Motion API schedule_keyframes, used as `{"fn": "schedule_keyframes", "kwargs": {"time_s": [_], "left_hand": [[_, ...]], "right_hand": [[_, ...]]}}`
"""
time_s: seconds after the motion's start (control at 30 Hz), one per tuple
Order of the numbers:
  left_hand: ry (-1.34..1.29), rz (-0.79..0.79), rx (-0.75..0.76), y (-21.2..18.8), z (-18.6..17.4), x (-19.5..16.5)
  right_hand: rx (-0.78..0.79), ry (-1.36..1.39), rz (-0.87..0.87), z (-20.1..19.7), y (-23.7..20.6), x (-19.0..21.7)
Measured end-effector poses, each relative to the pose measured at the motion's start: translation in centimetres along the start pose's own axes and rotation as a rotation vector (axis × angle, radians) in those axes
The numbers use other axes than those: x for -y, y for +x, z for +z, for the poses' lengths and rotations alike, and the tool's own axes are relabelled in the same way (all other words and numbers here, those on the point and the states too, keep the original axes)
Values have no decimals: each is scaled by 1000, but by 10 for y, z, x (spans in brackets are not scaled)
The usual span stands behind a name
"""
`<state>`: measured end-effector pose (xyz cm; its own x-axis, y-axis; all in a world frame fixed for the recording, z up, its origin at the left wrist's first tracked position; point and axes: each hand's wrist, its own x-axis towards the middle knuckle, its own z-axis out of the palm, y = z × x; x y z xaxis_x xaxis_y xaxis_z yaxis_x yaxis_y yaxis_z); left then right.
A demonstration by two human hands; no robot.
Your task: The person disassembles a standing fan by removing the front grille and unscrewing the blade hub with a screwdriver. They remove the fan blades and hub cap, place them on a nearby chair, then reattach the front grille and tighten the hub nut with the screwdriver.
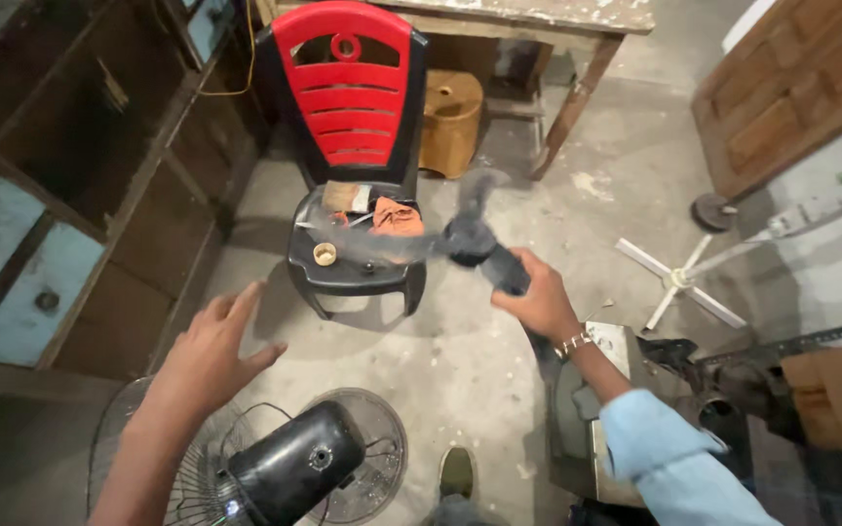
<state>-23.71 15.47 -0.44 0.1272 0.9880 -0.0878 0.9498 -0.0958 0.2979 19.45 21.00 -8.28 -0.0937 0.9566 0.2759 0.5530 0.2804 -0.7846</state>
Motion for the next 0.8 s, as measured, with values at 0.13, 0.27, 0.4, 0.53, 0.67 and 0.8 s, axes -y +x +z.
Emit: {"fn": "schedule_keyframes", "kwargs": {"time_s": [0.13, 0.27, 0.4, 0.53, 0.67, 0.8], "left_hand": [[-67, -103, 274, 15, 26, -6], [-176, -43, 183, 31, 64, -13], [-314, 38, 54, 66, 82, -25], [-75, -1, -39, 81, 91, -37], [-82, 36, -331, 102, 104, -38], [-443, -96, -460, 143, 133, -18]], "right_hand": [[-68, 254, 519, 32, 41, -42], [-57, 282, 500, 76, 52, -60], [-25, 53, 298, 101, 61, -50], [109, 2, 193, 110, 53, -32], [195, -35, 271, 110, 62, -31], [266, -11, 200, 118, 98, -66]]}}
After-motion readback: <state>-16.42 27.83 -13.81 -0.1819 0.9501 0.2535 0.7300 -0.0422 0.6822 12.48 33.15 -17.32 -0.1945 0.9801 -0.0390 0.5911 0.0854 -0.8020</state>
